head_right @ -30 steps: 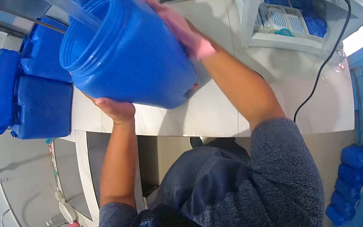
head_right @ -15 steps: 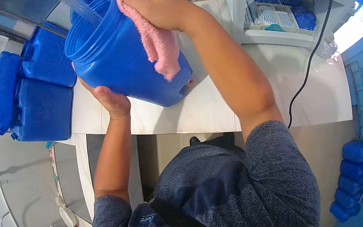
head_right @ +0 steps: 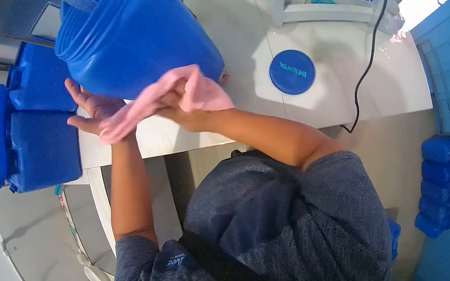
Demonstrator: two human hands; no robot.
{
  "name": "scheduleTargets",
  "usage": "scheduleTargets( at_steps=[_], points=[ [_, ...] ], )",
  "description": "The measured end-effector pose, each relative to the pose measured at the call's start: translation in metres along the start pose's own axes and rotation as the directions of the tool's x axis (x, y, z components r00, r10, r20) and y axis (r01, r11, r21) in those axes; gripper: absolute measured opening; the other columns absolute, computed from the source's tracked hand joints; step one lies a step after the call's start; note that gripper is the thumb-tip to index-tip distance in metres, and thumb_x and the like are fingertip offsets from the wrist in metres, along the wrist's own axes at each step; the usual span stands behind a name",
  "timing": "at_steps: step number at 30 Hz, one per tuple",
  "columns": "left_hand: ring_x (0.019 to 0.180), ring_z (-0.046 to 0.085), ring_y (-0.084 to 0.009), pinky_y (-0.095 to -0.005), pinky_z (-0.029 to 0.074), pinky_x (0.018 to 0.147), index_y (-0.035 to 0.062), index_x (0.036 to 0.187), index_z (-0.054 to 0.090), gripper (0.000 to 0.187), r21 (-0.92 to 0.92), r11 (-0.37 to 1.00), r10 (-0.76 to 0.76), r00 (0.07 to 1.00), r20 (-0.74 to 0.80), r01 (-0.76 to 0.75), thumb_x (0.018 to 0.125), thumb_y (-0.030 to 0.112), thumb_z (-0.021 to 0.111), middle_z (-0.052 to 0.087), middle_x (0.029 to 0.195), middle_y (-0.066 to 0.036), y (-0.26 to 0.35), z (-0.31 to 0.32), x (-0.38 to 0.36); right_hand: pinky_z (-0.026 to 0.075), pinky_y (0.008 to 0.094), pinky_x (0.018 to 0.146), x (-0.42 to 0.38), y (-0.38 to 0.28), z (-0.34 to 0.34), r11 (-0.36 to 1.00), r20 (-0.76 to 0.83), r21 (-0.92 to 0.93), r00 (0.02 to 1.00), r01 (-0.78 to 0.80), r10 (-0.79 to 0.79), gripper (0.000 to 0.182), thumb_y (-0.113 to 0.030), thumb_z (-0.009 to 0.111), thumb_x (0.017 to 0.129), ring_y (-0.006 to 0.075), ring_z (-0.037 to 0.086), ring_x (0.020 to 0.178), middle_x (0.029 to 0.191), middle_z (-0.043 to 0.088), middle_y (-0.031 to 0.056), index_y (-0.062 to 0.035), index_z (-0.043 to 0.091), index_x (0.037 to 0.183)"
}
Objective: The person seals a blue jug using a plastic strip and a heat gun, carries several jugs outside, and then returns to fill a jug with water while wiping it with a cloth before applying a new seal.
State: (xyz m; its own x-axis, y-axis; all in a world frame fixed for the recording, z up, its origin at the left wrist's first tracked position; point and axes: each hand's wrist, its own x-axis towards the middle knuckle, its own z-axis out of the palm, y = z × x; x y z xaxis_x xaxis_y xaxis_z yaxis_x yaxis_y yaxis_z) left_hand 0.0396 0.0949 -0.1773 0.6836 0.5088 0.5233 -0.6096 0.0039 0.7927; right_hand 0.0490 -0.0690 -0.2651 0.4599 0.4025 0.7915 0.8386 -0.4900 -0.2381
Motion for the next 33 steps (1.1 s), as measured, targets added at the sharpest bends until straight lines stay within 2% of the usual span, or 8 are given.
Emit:
scheduleTargets(
  at_steps=[6,9,11,14,19,22,29,33],
  points=[
    [0.148,0.024,-0.0269,-0.0451,0.015,0.121,0.0121,0.159,0.010,0.095,0.007,0.975,-0.220,0.961,0.168,0.222,0.093,0.080,0.019,0.024,0.161,-0.009,-0.028,-0.003,-0.030,0.047,0.0427,0.096,-0.048,0.072,0.049,0.833,-0.196,0.395,0.850,-0.388,0.489,0.053,-0.032,0.061,0.095,0.0394,0.058,0.113,0.118,0.060,0.0250,-0.0027,0.048,0.138],
    [0.148,0.025,-0.0296,-0.0494,0.018,0.120,0.0158,0.159,0.018,0.096,0.074,0.976,-0.214,0.962,0.172,0.204,0.090,0.084,0.021,0.028,0.161,-0.008,-0.029,-0.006,-0.031,0.042,0.0402,0.106,-0.011,0.097,0.025,-0.340,0.529,0.806,0.333,-0.484,0.781,0.059,-0.046,0.046,0.102,0.0344,0.055,0.117,0.122,0.059,0.0214,0.0010,0.045,0.138],
    [0.147,0.026,-0.0268,-0.0427,0.017,0.120,0.0117,0.157,0.015,0.089,0.040,0.984,-0.177,0.972,0.158,0.172,0.096,0.076,0.020,0.028,0.160,-0.009,-0.026,0.000,-0.030,0.041,0.0400,0.107,-0.029,0.082,0.030,0.028,0.305,0.807,0.456,-0.590,0.836,0.075,-0.059,0.033,0.100,0.0363,0.056,0.119,0.124,0.060,0.0243,0.0045,0.048,0.137],
    [0.147,0.026,-0.0267,-0.0430,0.018,0.120,0.0122,0.157,0.015,0.089,0.030,0.983,-0.181,0.969,0.169,0.179,0.096,0.076,0.020,0.029,0.159,-0.009,-0.028,-0.001,-0.030,0.033,0.0387,0.113,-0.058,0.069,0.056,-0.104,0.404,0.717,0.288,-0.690,0.868,0.090,-0.067,0.022,0.100,0.0362,0.046,0.134,0.139,0.050,0.0309,0.0094,0.040,0.144],
    [0.147,0.027,-0.0276,-0.0449,0.018,0.120,0.0128,0.158,0.017,0.091,0.046,0.980,-0.197,0.974,0.112,0.193,0.094,0.078,0.018,0.030,0.160,-0.009,-0.030,-0.003,-0.030,0.012,0.0562,0.118,-0.052,-0.003,0.036,0.769,-0.190,0.516,0.826,-0.376,0.531,0.076,-0.043,0.036,0.105,0.0533,0.018,0.144,0.155,0.017,0.0375,0.0140,0.015,0.150],
    [0.148,0.026,-0.0282,-0.0456,0.017,0.121,0.0128,0.159,0.017,0.094,0.033,0.977,-0.213,0.975,0.066,0.211,0.093,0.080,0.016,0.029,0.161,-0.008,-0.023,0.004,-0.031,0.008,0.0640,0.116,0.007,-0.001,-0.019,0.916,-0.224,0.380,0.948,-0.128,0.225,0.066,-0.029,0.039,0.105,0.0628,0.017,0.138,0.152,0.019,0.0408,0.0151,0.017,0.149],
    [0.148,0.026,-0.0293,-0.0453,0.018,0.121,0.0108,0.159,0.015,0.095,0.028,0.983,-0.185,0.978,0.101,0.183,0.093,0.080,0.016,0.029,0.161,-0.011,-0.027,0.002,-0.031,0.044,0.0324,0.100,0.164,0.110,-0.056,0.664,-0.236,0.742,0.963,0.095,0.127,0.054,-0.040,0.041,0.103,0.0341,0.057,0.122,0.127,0.062,0.0241,0.0032,0.055,0.131],
    [0.147,0.027,-0.0294,-0.0455,0.019,0.120,0.0100,0.158,0.019,0.092,0.036,0.982,-0.185,0.979,0.085,0.183,0.095,0.077,0.015,0.031,0.159,-0.012,-0.030,0.002,-0.032,0.044,0.0334,0.101,0.134,0.144,-0.016,0.171,0.443,0.757,0.688,-0.631,0.575,0.061,-0.048,0.037,0.104,0.0256,0.059,0.119,0.122,0.066,0.0212,0.0006,0.055,0.135]
  ],
)
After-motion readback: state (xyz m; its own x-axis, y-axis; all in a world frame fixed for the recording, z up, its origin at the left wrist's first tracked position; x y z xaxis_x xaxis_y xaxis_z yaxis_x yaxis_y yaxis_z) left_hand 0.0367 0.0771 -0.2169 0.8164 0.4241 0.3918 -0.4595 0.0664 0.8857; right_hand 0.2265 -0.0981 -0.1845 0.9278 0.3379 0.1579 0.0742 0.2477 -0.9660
